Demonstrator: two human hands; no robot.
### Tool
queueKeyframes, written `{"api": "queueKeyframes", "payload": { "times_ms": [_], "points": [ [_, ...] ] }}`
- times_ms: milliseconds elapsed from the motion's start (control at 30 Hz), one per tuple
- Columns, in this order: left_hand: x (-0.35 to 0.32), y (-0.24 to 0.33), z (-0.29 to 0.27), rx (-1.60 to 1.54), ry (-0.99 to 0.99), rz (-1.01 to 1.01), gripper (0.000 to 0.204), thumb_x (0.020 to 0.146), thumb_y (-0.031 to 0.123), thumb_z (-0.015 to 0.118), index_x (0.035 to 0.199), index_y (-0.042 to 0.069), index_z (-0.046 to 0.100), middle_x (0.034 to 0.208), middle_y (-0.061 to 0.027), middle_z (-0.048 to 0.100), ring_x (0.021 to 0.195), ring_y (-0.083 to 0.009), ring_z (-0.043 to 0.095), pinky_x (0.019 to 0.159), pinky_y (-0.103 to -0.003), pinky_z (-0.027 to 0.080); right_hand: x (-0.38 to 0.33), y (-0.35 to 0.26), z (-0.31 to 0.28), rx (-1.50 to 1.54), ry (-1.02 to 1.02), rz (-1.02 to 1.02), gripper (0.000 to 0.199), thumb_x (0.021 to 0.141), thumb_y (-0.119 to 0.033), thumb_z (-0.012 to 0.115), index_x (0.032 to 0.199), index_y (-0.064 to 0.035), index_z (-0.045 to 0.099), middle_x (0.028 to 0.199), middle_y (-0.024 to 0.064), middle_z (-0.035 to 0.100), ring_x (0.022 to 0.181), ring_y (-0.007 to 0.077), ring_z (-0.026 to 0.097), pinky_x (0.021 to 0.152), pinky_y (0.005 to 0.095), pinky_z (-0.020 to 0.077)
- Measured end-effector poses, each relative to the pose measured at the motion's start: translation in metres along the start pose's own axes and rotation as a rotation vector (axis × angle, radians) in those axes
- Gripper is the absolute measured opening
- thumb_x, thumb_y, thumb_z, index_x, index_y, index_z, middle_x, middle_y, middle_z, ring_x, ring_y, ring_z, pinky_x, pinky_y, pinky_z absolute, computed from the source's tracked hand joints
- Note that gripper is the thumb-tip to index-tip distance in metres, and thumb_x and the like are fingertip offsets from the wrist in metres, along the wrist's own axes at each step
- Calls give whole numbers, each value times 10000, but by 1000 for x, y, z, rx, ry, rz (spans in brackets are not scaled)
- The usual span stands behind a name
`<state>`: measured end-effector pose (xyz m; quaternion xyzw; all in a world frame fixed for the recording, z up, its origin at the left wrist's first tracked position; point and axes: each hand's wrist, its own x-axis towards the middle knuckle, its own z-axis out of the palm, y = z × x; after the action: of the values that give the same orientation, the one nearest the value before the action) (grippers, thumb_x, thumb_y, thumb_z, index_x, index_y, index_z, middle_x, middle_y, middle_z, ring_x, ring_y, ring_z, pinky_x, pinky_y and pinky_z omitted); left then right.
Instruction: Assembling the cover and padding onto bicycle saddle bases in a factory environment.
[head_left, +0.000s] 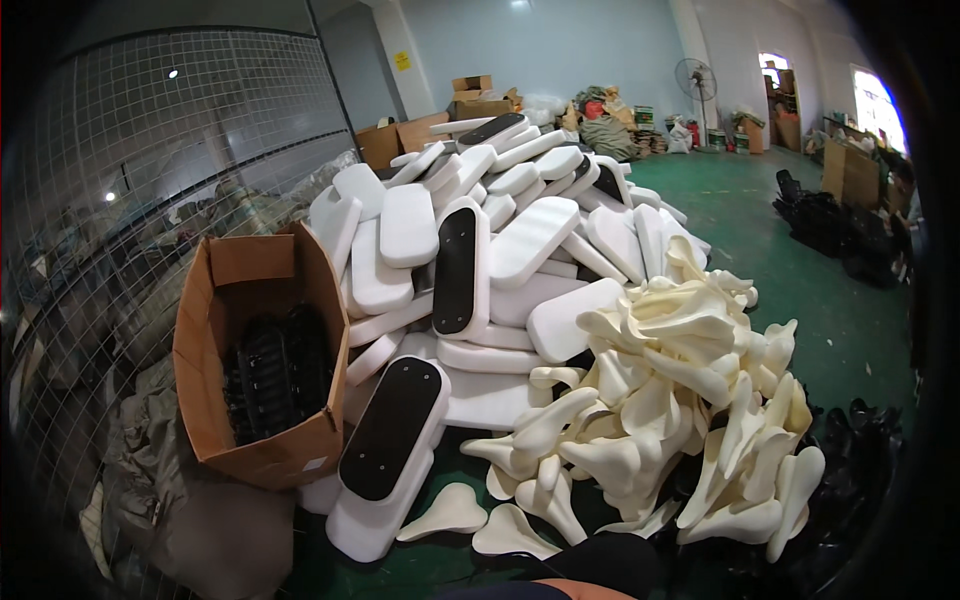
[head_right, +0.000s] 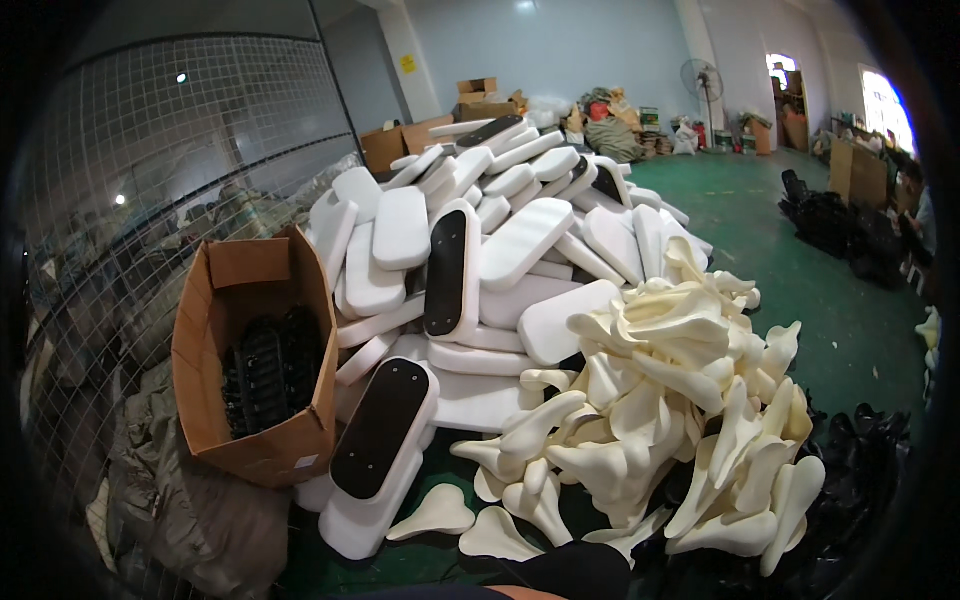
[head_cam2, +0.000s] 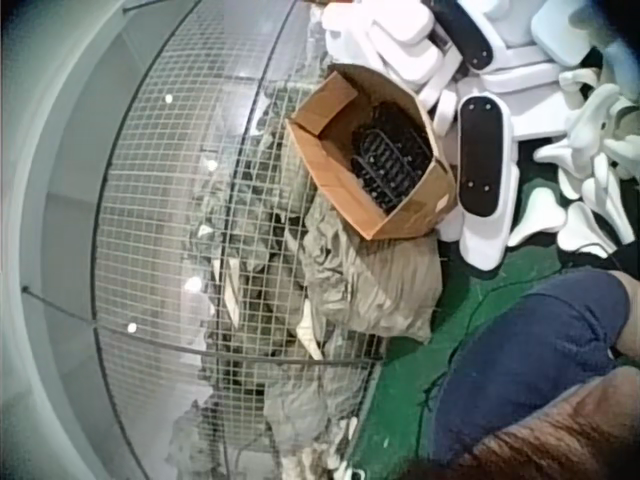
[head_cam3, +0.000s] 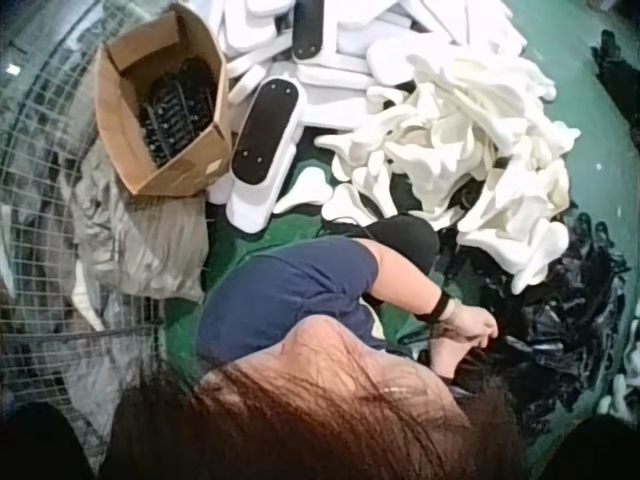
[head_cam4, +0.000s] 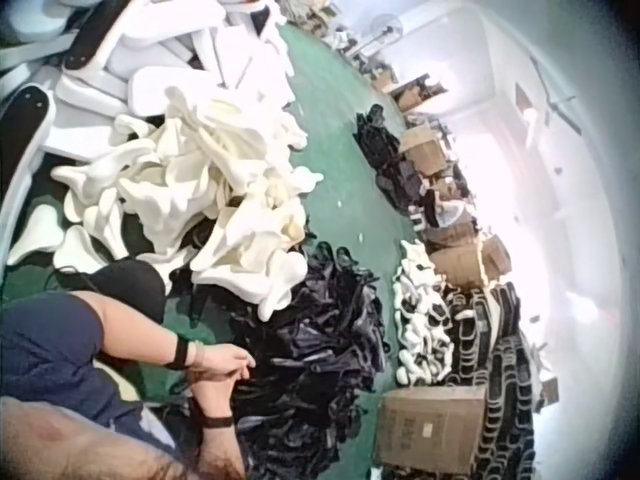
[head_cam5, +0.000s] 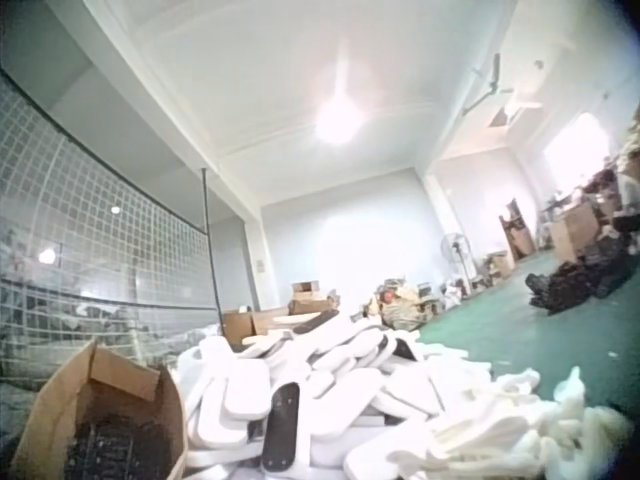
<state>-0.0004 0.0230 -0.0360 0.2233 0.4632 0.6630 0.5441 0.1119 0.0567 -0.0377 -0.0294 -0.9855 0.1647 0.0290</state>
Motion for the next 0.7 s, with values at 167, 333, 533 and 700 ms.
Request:
{"api": "queueKeyframes", "payload": {
  "times_ms": [167,333,533,700],
  "points": [
    [0,-3,4,-17,9,6,301,971,161,387,1140,-10,568,928,-118,693,673,-157,608,628,-296,502,0,3,1,-19,10,8,325,739,-267,638,1014,-93,634,1025,133,621,1076,334,540,951,585,321],
    [2,-1,7,78,-43,103,262,952,169,432,1051,-3,602,815,-105,676,669,-175,617,604,-300,502,-3,6,2,-14,24,12,360,726,-262,644,1041,-88,632,1050,146,618,1092,347,532,961,604,304],
    [5,-8,12,36,-12,63,187,934,159,491,949,17,611,743,-80,656,587,-154,589,531,-282,480,-4,8,6,-8,38,8,404,710,-255,650,1074,-82,629,1081,161,614,1111,364,522,974,627,283],
    [5,-12,13,-54,-44,73,175,923,176,530,915,32,629,721,-75,652,560,-140,573,503,-273,465,-6,9,9,-4,54,8,441,696,-249,656,1101,-77,626,1106,174,611,1127,377,515,984,646,266]
  ]
}}
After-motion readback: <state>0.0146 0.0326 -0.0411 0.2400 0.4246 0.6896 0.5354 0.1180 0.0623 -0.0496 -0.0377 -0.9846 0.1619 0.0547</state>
